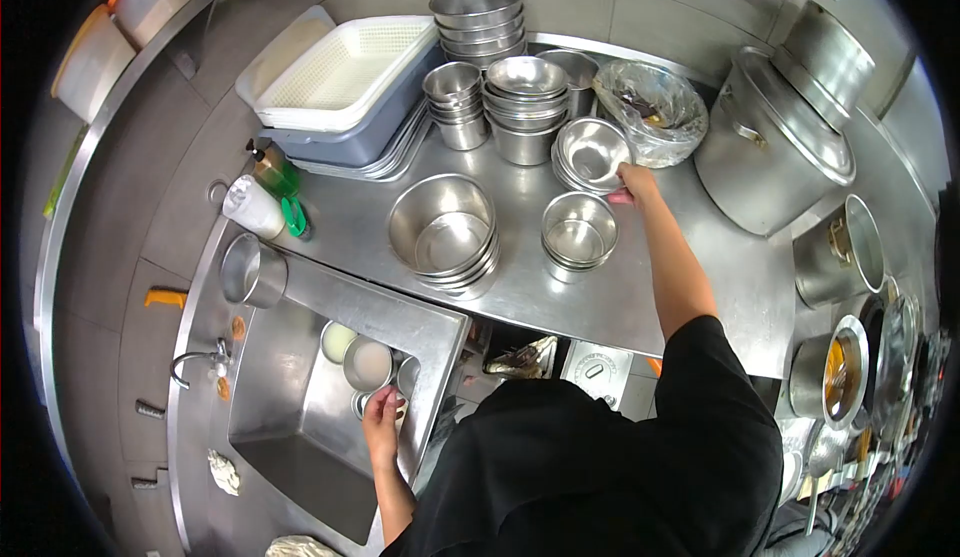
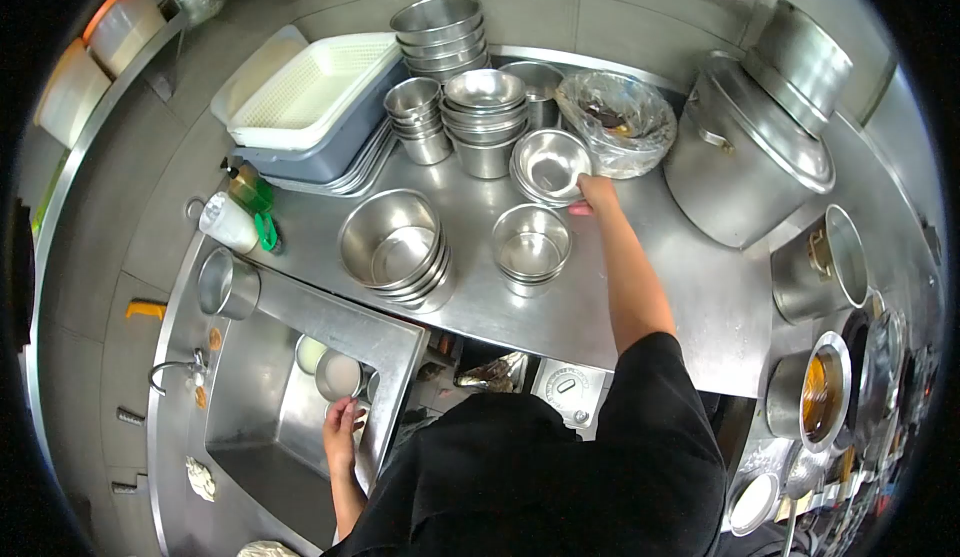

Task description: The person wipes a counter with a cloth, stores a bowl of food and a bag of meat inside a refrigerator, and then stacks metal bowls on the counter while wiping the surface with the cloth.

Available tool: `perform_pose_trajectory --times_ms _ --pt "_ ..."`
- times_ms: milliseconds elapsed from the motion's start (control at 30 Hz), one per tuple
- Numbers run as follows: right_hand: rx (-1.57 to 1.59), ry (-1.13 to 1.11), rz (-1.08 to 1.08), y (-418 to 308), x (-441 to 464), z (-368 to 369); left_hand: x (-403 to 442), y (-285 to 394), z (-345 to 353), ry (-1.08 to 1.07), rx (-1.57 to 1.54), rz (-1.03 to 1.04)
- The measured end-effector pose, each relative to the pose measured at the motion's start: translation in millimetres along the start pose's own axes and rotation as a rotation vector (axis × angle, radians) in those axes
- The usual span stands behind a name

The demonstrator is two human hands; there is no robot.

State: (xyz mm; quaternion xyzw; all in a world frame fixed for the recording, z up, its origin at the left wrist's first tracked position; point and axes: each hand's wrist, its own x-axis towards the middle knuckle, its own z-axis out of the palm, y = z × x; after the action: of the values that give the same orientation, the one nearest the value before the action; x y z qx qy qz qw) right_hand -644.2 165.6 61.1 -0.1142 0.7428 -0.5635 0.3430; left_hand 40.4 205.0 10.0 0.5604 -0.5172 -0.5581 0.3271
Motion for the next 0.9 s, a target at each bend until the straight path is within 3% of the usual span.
perform_pose_trajectory --times_ms 300,367,433,567,800,900 --pt "-0.139 -0.347 -0.022 -17 1 0 12 50 2 0.055 -0.011 0.018" --pt "-0.182 -0.313 -0.038 -30 -5 25 25 53 11 0.046 -0.02 0.001" --pt "-0.283 -0.444 0.003 -44 -7 55 42 48 20 -0.072 0.051 0.125" --pt "-0.26 -0.683 0.052 -54 -11 127 47 59 44 -0.101 0.05 0.135" --pt "-0.284 -0.798 0.13 -55 4 235 25 32 27 -0.002 0.001 0.04" --pt "-0.445 -0.898 0.154 -76 -9 252 7 15 14 0.049 -0.039 -0.009"
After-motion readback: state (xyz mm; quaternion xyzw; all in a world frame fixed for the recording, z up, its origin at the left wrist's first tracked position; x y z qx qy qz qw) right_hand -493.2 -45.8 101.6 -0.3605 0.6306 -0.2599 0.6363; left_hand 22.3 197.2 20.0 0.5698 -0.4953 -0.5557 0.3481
